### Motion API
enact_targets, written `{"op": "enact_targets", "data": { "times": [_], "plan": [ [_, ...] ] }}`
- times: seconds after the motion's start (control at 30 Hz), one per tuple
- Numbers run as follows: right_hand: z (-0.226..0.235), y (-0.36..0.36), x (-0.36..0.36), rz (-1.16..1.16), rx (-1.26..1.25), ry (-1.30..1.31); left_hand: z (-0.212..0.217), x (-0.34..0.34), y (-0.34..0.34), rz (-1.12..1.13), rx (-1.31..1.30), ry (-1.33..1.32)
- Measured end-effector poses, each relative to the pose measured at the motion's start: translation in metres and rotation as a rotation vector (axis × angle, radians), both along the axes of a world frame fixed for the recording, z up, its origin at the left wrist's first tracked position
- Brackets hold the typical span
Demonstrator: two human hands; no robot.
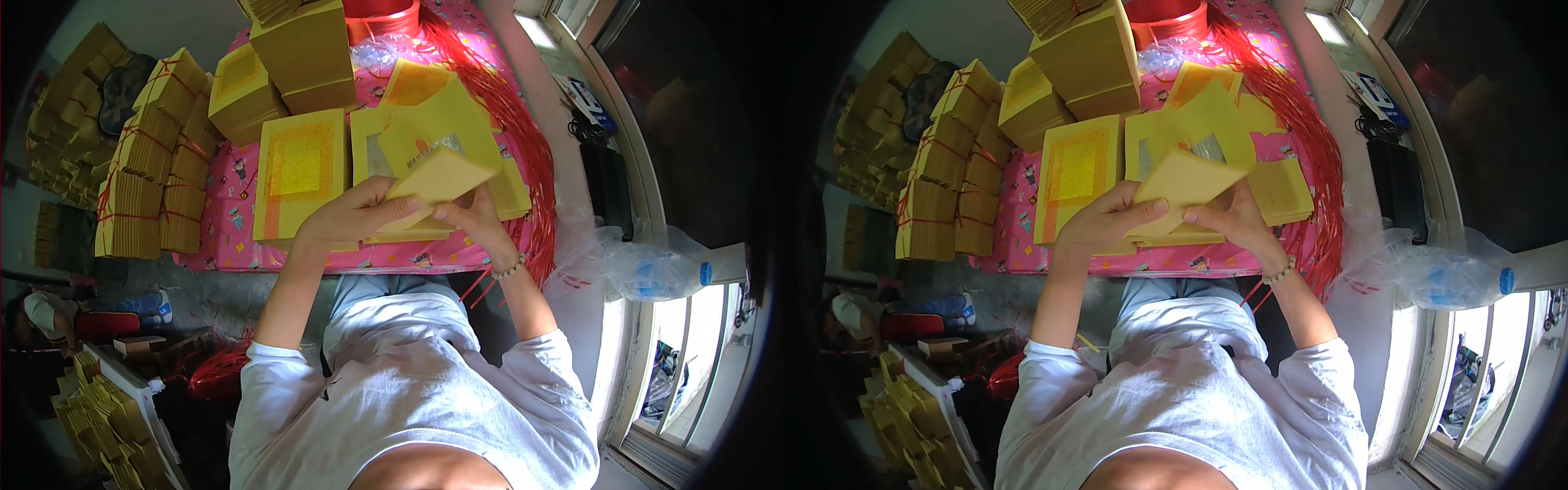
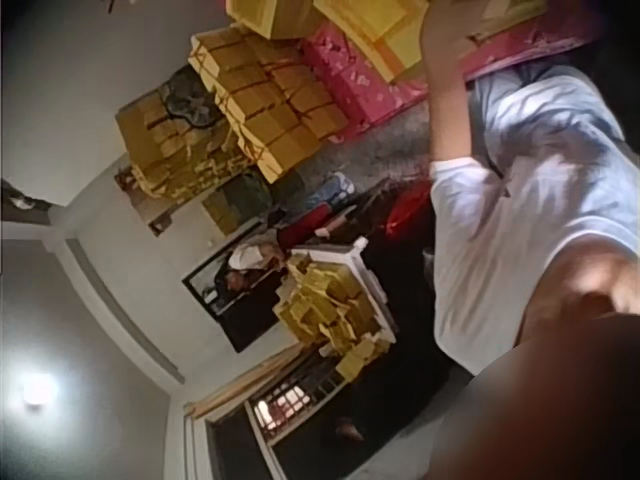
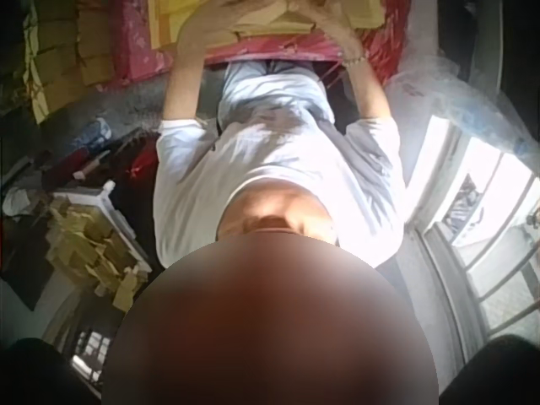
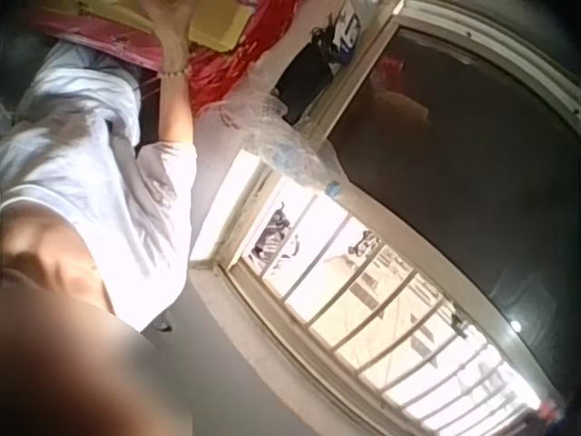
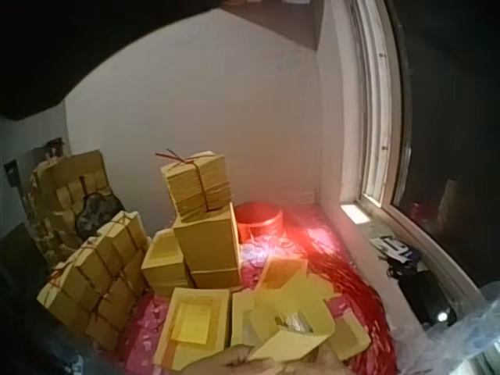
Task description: Inspecting, flipping, and stacking sheets of yellow joss paper.
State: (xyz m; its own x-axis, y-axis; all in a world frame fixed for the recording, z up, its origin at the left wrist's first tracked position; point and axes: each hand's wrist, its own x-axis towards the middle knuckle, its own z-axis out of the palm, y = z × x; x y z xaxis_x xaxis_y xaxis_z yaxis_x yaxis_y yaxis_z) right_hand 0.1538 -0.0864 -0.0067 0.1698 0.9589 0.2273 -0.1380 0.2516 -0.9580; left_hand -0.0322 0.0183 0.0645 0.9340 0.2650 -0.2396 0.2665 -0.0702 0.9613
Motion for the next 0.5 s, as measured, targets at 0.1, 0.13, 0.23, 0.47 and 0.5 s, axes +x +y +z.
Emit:
{"op": "enact_targets", "data": {
  "times": [0.1, 0.13, 0.23, 0.47, 0.5],
  "plan": [
    [0.006, 0.007, -0.002, -0.017, 0.15, 0.091, -0.005, 0.009, -0.015, 0.239, 0.076, -0.269],
    [0.006, 0.007, -0.002, -0.02, 0.126, 0.024, -0.005, 0.014, -0.017, 0.235, 0.075, -0.273],
    [0.014, 0.005, -0.006, -0.049, 0.085, -0.056, -0.004, 0.021, -0.022, 0.481, 0.465, -0.458],
    [0.025, 0.003, -0.014, -0.191, 0.155, 0.043, -0.009, 0.025, -0.027, 0.761, 1.074, -0.511],
    [0.026, 0.002, -0.016, -0.188, 0.157, 0.042, -0.019, 0.025, -0.021, 0.721, 0.866, -0.566]
  ]
}}
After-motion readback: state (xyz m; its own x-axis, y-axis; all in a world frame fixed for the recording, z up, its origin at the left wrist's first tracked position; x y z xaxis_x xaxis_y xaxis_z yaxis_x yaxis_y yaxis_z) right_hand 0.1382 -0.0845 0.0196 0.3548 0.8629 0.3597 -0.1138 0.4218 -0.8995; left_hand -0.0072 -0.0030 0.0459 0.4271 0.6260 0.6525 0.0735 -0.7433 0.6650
